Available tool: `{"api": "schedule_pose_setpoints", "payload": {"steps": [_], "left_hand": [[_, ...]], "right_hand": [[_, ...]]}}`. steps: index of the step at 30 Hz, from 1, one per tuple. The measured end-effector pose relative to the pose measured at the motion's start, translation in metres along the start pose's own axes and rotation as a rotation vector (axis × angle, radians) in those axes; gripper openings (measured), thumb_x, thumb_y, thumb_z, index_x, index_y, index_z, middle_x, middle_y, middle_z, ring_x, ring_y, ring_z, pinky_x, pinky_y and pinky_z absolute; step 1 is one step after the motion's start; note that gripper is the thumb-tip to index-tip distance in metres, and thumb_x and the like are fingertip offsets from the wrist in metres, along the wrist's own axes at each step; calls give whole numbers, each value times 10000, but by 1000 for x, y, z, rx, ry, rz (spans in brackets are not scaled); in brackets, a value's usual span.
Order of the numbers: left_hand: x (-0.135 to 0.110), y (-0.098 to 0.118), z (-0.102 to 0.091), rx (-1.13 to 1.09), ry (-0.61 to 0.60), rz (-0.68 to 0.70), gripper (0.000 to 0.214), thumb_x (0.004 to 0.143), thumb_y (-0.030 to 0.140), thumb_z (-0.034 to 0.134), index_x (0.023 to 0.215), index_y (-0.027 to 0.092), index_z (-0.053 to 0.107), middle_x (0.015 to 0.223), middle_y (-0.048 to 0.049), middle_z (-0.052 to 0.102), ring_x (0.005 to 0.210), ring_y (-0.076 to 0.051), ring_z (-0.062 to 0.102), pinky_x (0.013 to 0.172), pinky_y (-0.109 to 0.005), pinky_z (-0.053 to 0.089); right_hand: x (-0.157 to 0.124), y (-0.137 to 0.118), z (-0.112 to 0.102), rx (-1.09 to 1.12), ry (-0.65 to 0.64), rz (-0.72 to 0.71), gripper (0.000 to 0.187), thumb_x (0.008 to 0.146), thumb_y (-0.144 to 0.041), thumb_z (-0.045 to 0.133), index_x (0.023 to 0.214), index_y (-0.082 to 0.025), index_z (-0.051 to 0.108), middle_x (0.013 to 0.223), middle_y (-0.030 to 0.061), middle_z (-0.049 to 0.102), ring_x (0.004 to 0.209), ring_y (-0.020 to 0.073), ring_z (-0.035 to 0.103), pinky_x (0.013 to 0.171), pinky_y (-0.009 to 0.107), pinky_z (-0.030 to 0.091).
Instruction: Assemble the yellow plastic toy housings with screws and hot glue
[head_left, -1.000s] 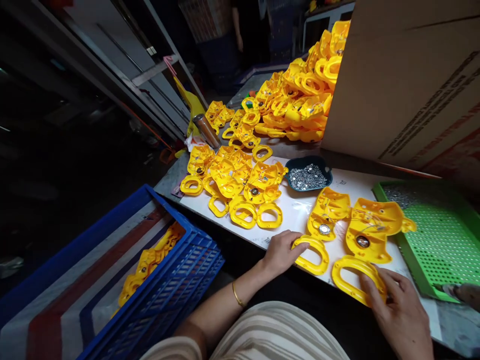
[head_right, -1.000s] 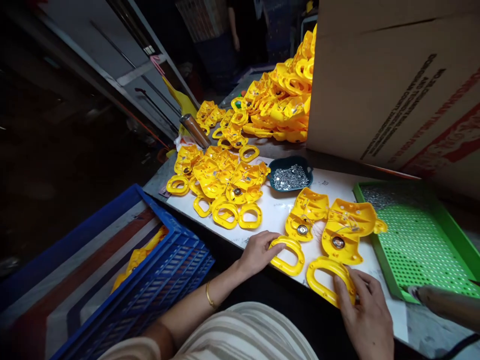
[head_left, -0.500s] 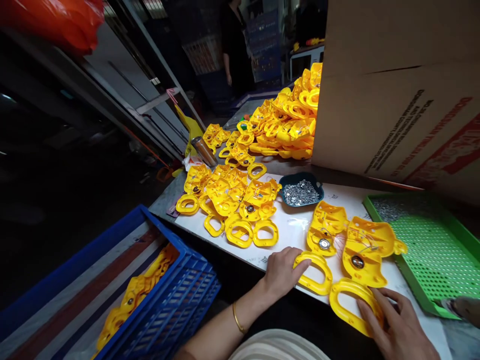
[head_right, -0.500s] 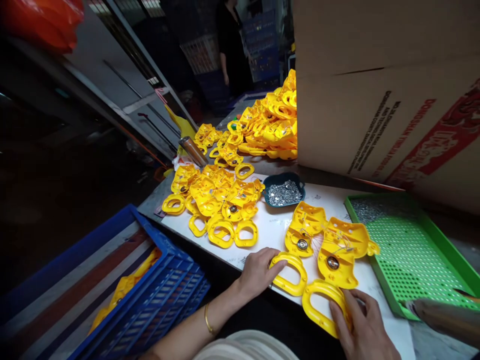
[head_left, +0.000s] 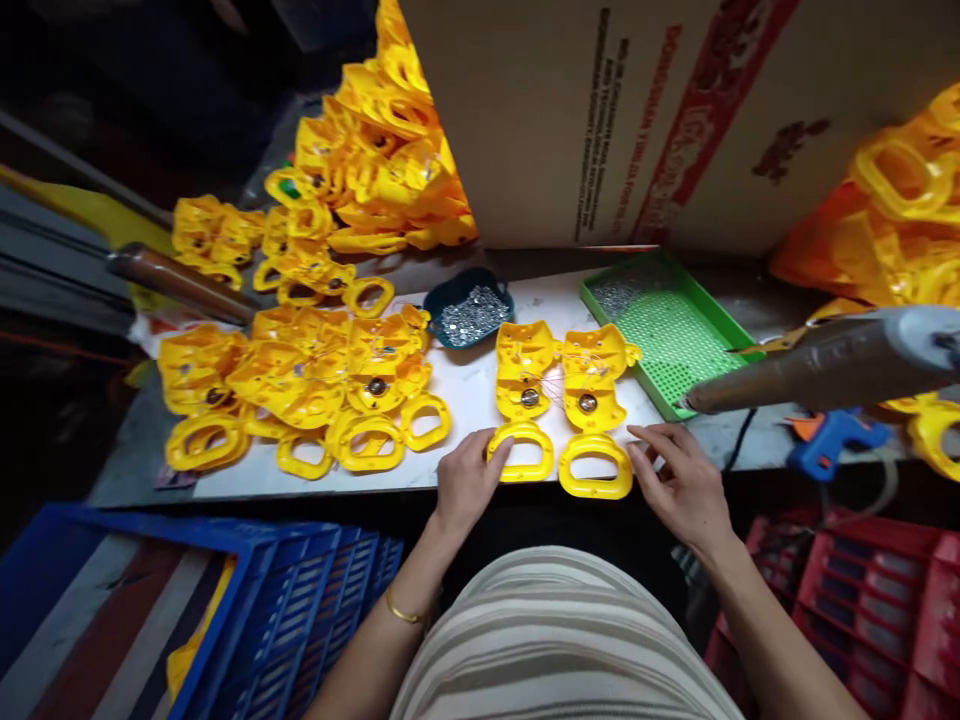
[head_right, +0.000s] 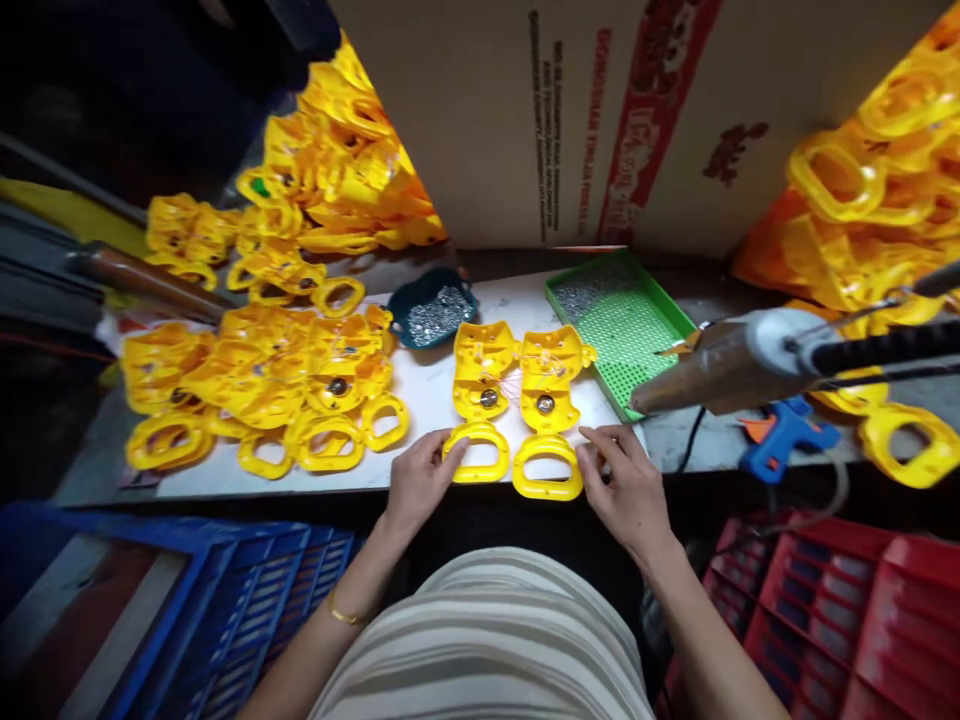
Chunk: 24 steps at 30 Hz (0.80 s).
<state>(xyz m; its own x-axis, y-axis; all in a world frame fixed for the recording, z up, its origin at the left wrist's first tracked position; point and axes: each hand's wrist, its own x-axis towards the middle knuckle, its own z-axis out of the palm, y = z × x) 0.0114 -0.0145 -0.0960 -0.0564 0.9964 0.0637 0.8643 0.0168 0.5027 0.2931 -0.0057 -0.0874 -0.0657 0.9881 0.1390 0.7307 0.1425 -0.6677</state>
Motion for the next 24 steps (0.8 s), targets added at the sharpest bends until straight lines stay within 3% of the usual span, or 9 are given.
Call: {"api": "schedule_pose_setpoints", "payload": {"steps": [4, 10, 12, 15, 18, 21, 24], "left_hand": [[0, -3, -5, -8, 13, 0, 368, 889, 488, 585, 967, 149, 704, 694, -17, 673, 611, -126, 607, 591, -215, 441], [-8, 13, -27, -43, 160, 28, 291, 910, 406, 577, 892, 158, 727, 666, -21, 671, 566, -101, 588, 560, -196, 444], [-5, 9, -38, -33, 204, 33, 249, 925, 349, 557, 861, 177, 725, 652, -11, 666, 567, -96, 592, 577, -193, 455], [1, -16, -61, 96, 365, -6, 221, 932, 314, 538, 901, 188, 717, 781, -40, 701, 735, -146, 638, 740, -249, 503], [7, -53, -82, 294, 475, -114, 296, 904, 362, 577, 1111, 171, 669, 1061, -113, 675, 1015, -244, 593, 937, -379, 477], [13, -81, -91, 419, 424, -224, 526, 849, 452, 633, 1274, 147, 575, 1227, -162, 594, 1139, -315, 510, 994, -466, 435], [17, -93, -89, 456, 351, -297, 642, 818, 524, 646, 1328, 151, 530, 1272, -159, 574, 1160, -337, 481, 990, -490, 420]], "right_hand": [[1, 1, -11, -5, 190, 13, 257, 929, -324, 493, 1052, -188, 674, 977, 86, 681, 773, 148, 648, 584, 241, 526], [2, 4, -2, 14, 232, -149, 233, 902, -305, 547, 1026, -163, 683, 927, 83, 706, 657, 126, 612, 521, 229, 467], [5, 7, 4, 2, 254, -171, 245, 895, -316, 557, 1021, -146, 682, 918, 89, 705, 608, 125, 585, 516, 248, 448], [8, 10, 11, 13, 267, -198, 254, 901, -321, 540, 1002, -137, 681, 887, 95, 702, 612, 150, 587, 551, 282, 445], [8, 13, 13, 21, 268, -190, 259, 900, -335, 527, 977, -140, 678, 868, 105, 699, 667, 196, 615, 617, 326, 465], [8, 17, 16, 37, 264, -153, 286, 895, -354, 525, 970, -125, 681, 893, 131, 702, 739, 241, 638, 703, 375, 490], [9, 23, 21, 66, 251, -92, 315, 883, -364, 540, 985, -104, 686, 939, 159, 702, 811, 273, 644, 792, 420, 495]]}}
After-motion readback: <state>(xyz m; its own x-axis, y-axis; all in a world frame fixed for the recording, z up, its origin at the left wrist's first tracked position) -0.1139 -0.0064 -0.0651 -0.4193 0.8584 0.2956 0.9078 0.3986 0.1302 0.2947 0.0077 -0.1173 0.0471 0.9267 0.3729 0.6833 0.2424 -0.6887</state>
